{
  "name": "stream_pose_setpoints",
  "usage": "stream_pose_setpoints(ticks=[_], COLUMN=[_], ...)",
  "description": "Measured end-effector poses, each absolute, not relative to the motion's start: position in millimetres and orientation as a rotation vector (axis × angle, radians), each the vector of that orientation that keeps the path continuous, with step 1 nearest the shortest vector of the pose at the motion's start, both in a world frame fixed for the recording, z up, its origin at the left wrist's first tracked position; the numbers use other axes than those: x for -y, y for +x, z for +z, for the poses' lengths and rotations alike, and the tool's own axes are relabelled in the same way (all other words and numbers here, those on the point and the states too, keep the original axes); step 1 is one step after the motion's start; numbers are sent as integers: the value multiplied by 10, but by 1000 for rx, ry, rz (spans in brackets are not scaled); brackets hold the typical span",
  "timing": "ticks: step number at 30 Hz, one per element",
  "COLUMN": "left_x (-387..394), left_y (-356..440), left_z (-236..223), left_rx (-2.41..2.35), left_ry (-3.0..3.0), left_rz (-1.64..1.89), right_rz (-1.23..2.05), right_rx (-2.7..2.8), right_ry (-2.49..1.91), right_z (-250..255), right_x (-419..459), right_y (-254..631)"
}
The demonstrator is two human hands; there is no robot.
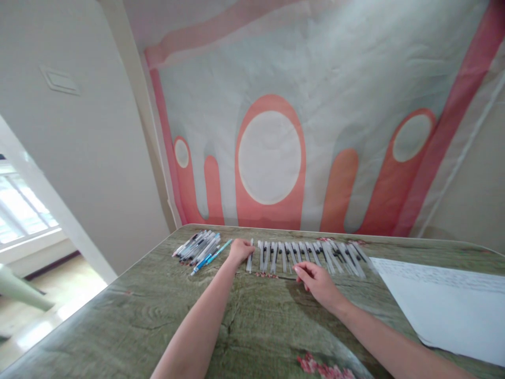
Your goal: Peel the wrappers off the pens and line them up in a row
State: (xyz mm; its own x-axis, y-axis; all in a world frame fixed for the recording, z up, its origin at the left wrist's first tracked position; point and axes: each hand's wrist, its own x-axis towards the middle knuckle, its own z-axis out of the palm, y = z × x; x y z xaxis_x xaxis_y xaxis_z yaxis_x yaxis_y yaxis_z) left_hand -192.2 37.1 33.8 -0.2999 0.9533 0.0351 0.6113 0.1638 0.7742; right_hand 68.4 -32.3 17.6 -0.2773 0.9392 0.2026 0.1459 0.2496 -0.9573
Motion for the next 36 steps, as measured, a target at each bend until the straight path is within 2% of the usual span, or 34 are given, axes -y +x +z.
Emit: stream_pose_setpoints(ticks=[8,16,23,26,31,36], left_x=[-396,-414,-363,-289,-48,111], left_y=[-1854,-1863,-1813,-1641,-1213,-915], left_z=[291,281,451,608,776,698], left_rx=[-2113,-2109,-2021,-1836,-1177,-1023], left_ry=[1716,1684,1704,1777,1890,1886], left_rz=[931,952,1013,1017,799,769], right_rz=[1119,1117,1171,1186,1236,1257], right_rx=[1656,1651,1525,1490,1469,1378], right_ry=[-1008,-1010,-984,-977,-958,-924], right_z=[185,190,126,121,154,192], right_x=[330,333,289,282,291,281], right_y=[689,690,674,669,681,692])
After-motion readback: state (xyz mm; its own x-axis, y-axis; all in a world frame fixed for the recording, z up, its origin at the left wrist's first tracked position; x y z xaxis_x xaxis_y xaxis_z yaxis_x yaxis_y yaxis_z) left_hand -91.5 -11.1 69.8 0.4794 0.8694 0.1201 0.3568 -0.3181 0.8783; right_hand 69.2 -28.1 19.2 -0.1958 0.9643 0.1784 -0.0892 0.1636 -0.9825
